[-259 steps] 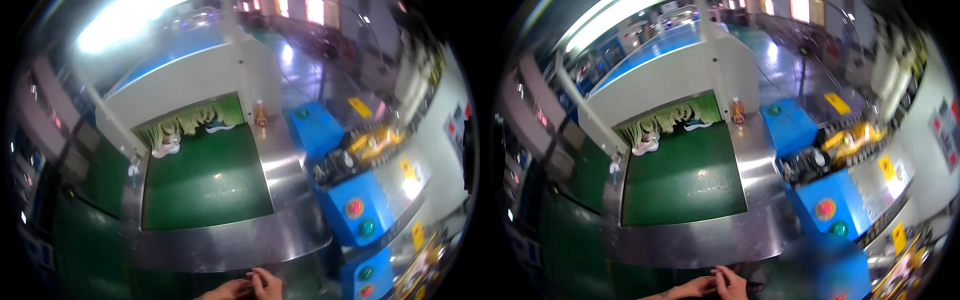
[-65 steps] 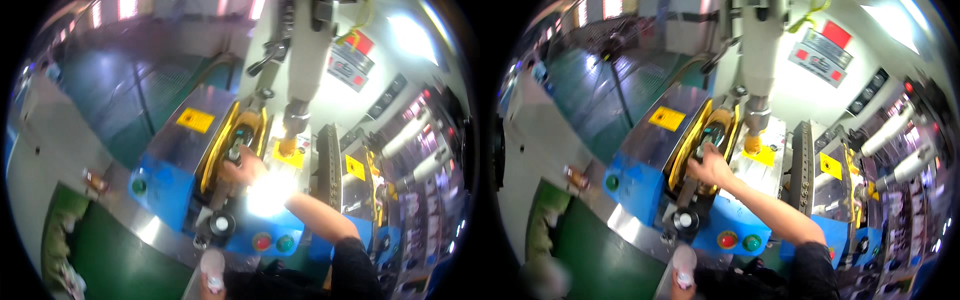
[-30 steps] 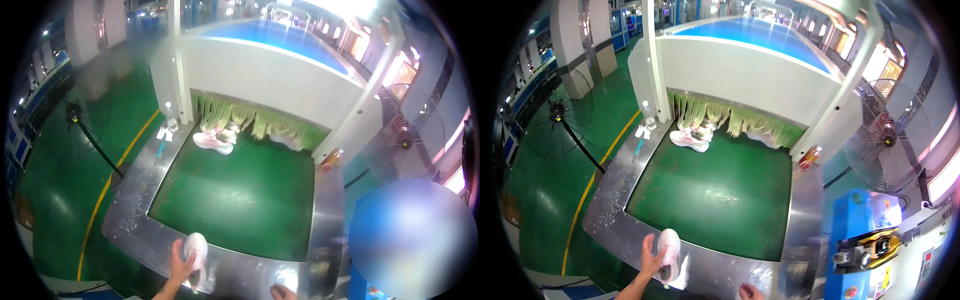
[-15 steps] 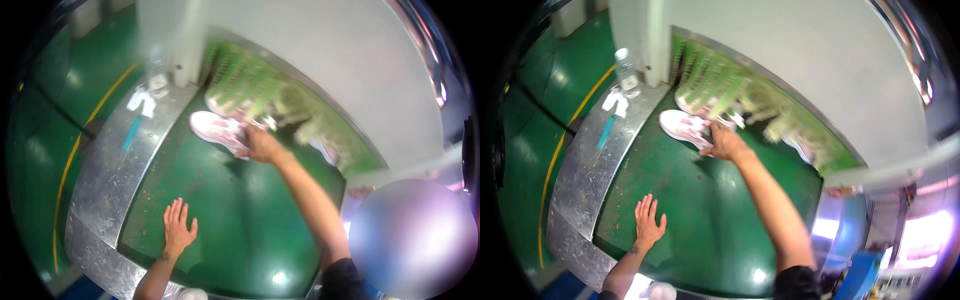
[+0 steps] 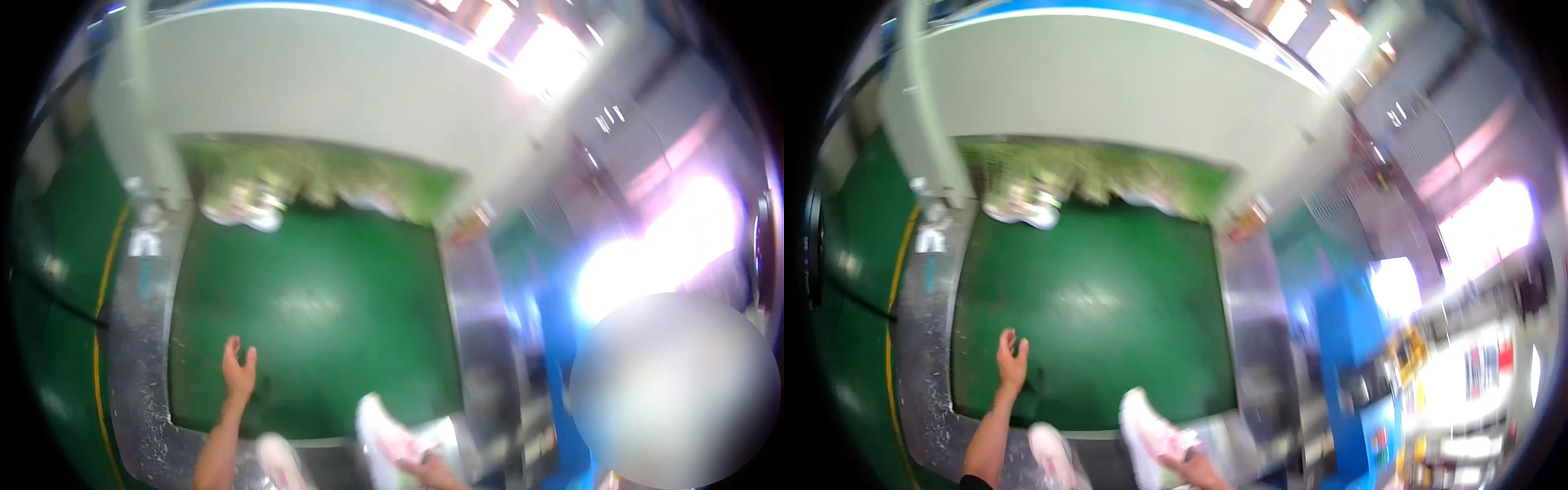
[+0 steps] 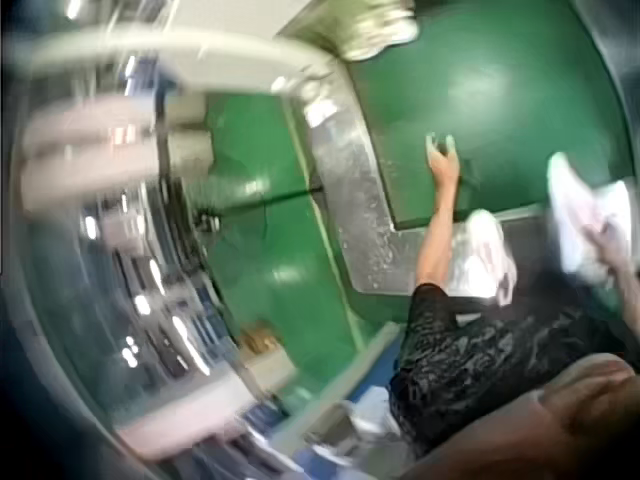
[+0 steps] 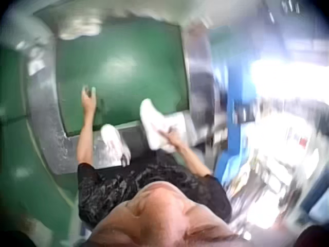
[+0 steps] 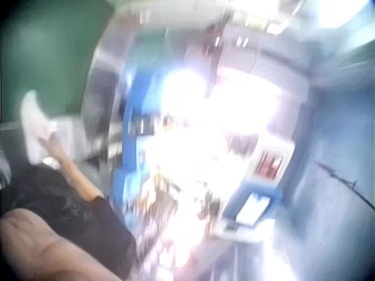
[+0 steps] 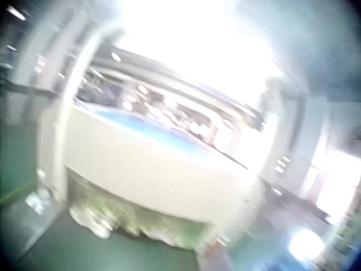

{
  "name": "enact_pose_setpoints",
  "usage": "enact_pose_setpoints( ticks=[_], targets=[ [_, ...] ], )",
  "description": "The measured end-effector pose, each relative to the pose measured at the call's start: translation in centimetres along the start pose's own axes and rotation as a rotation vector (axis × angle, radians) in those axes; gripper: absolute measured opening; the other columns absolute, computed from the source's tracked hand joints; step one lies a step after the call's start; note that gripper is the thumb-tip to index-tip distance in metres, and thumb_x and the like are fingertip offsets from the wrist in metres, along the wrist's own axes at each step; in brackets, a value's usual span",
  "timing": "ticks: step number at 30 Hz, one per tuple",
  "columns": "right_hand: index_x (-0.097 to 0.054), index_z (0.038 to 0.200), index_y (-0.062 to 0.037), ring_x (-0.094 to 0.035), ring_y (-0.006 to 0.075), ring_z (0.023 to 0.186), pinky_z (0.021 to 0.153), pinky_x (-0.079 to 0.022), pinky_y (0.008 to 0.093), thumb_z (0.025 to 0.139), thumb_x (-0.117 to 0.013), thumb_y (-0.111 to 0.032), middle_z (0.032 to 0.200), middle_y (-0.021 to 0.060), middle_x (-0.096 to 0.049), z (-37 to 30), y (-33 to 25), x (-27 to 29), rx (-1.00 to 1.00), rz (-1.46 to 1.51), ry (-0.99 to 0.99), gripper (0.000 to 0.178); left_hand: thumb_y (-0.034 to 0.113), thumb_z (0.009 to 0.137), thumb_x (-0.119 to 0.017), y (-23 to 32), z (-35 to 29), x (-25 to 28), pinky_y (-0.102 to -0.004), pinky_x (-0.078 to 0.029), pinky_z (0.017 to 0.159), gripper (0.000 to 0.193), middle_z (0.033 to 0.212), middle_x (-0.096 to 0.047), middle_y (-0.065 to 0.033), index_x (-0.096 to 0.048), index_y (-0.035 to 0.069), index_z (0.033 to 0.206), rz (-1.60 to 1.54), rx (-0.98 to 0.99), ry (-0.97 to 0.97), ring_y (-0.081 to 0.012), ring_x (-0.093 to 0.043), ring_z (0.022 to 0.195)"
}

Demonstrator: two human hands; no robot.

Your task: The person picks up components from a bin, uses a large machine to press them together, and then places the assembled shoes onto a conveyor belt.

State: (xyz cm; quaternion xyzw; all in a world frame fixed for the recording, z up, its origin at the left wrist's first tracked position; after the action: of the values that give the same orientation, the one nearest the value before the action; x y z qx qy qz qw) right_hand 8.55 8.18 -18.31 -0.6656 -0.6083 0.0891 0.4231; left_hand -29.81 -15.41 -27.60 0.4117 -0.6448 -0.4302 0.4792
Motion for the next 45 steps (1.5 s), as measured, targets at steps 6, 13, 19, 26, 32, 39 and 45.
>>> enact_pose_setpoints(
  ticks=[6,13,19,26,32,39,45],
  targets=[
    [-0.059,0.112,0.0005,-0.062,0.0221,0.094,0.084,-0.047,0.0345,0.077,-0.071,-0.042,0.104,0.0158,-0.064,-15.9,-3.9,11.3,0.106,0.262,0.439,0.056,0.033,0.087,-0.061,13.7,-20.4,-14.2,-0.0428,-0.018,0.113,0.082,0.152,-0.014,-0.0181,-0.012,0.004,0.146,-0.683,-0.131,-0.899,-0.0271,-0.014,0.141],
    [-0.031,0.139,-0.0018,-0.036,0.0230,0.128,0.108,-0.027,0.0324,0.083,-0.067,-0.024,0.140,0.0159,-0.035,-27.4,1.8,11.8,0.851,0.347,0.775,0.070,0.030,0.084,-0.060,28.0,-46.5,-23.6,-0.0405,-0.034,0.104,0.074,0.141,-0.033,-0.0167,-0.024,-0.001,0.140,-0.621,-0.300,-1.511,-0.0268,-0.039,0.125],
    [-0.041,0.131,0.0013,-0.043,0.0186,0.120,0.104,-0.033,0.0325,0.084,-0.067,-0.027,0.130,0.0102,-0.047,-40.8,21.4,12.4,0.456,1.134,0.781,0.061,0.009,0.087,-0.057,27.1,-65.0,-25.9,-0.0382,-0.042,0.096,0.053,0.131,-0.046,-0.0160,-0.036,-0.005,0.133,0.078,0.029,-1.519,-0.0254,-0.048,0.118],
    [-0.035,0.134,0.0000,-0.048,0.0198,0.117,0.100,-0.038,0.0360,0.081,-0.067,-0.017,0.127,0.0105,-0.049,-57.0,36.0,13.0,0.223,1.350,1.518,0.064,0.000,0.084,-0.063,26.8,-82.4,-40.2,-0.0401,-0.028,0.110,0.075,0.147,-0.026,-0.0207,-0.016,0.002,0.142,-0.120,-0.231,-1.925,-0.0288,-0.026,0.137],
    [-0.036,0.133,-0.0005,-0.050,0.0216,0.114,0.098,-0.040,0.0362,0.080,-0.068,-0.019,0.125,0.0108,-0.050,-60.1,38.3,10.3,0.139,1.485,1.575,0.065,0.034,0.080,-0.067,23.0,-95.1,-66.5,-0.0383,-0.046,0.088,0.073,0.115,-0.053,-0.0263,-0.032,-0.010,0.127,0.336,-0.984,-1.594,-0.0332,-0.056,0.106],
    [-0.034,0.134,-0.0010,-0.050,0.0238,0.114,0.096,-0.040,0.0370,0.077,-0.070,-0.021,0.124,0.0109,-0.049,-61.6,40.6,11.2,0.144,1.464,1.639,0.070,0.016,0.071,-0.068,25.1,-101.8,-68.4,-0.0372,-0.047,0.089,0.065,0.114,-0.054,-0.0227,-0.036,-0.004,0.124,0.594,-0.881,-1.487,-0.0320,-0.057,0.107],
    [-0.034,0.133,0.0025,-0.040,0.0240,0.123,0.104,-0.031,0.0376,0.077,-0.070,-0.024,0.130,0.0123,-0.041,-62.0,41.9,11.1,-0.116,1.290,1.483,0.072,0.007,0.071,-0.073,33.5,-94.6,-60.9,-0.0319,-0.051,0.078,0.065,0.108,-0.057,-0.0130,-0.040,0.000,0.127,0.503,-0.482,-1.948,-0.0212,-0.060,0.094]
  ],
)
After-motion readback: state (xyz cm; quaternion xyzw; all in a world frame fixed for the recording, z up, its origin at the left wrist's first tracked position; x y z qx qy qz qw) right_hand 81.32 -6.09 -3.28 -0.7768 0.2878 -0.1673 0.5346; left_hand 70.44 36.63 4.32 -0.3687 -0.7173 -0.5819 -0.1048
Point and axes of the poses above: each hand's wrist, its own z-axis towards the middle knuckle, its own x-axis out of the back of the hand, y = z × x, the point moved 2 cm from there along z, towards the middle knuckle
